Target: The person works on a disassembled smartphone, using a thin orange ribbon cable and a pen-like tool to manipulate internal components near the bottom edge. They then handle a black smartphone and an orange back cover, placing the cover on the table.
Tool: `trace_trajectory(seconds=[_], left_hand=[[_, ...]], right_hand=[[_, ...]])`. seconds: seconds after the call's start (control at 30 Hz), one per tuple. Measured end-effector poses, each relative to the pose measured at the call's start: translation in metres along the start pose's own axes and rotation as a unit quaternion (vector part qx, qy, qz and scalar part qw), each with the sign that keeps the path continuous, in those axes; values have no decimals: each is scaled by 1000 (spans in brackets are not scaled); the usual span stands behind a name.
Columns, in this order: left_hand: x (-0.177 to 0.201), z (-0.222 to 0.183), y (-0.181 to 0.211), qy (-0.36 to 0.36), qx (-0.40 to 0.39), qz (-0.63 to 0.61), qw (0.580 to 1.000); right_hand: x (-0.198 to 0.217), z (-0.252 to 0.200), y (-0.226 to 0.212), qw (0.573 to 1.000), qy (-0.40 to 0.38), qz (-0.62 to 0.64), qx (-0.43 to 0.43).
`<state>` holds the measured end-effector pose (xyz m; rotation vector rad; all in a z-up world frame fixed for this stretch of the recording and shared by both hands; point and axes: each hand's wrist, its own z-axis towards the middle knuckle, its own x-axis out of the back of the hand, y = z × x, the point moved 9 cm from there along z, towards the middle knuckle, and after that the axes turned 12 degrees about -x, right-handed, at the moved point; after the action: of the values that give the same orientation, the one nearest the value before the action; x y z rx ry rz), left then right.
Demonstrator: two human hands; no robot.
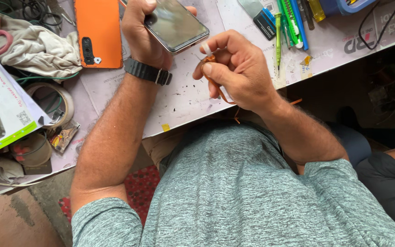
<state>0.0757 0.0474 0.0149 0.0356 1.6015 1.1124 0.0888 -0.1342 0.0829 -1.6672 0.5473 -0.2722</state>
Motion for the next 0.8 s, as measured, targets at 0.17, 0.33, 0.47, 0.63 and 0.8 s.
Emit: trace_trajectory(seconds=[0.17,0.33,0.47,0.63,0.8], left_hand=[[-4,-1,-3,0,42,-40,998],[-9,0,-4,-19,47,-67,996],[-9,2,-7,-41,52,-83,994],[-8,3,-10,-42,63,-115,990],[-6,4,-13,-44,55,-118,991]], right_hand=[[5,-2,2,1000,8,18,-9],[8,-4,2,1000,8,12,-3],[12,-6,3,1000,17,10,-3],[22,-12,-3,998,40,-34,43],[45,-28,-29,955,137,-233,125]])
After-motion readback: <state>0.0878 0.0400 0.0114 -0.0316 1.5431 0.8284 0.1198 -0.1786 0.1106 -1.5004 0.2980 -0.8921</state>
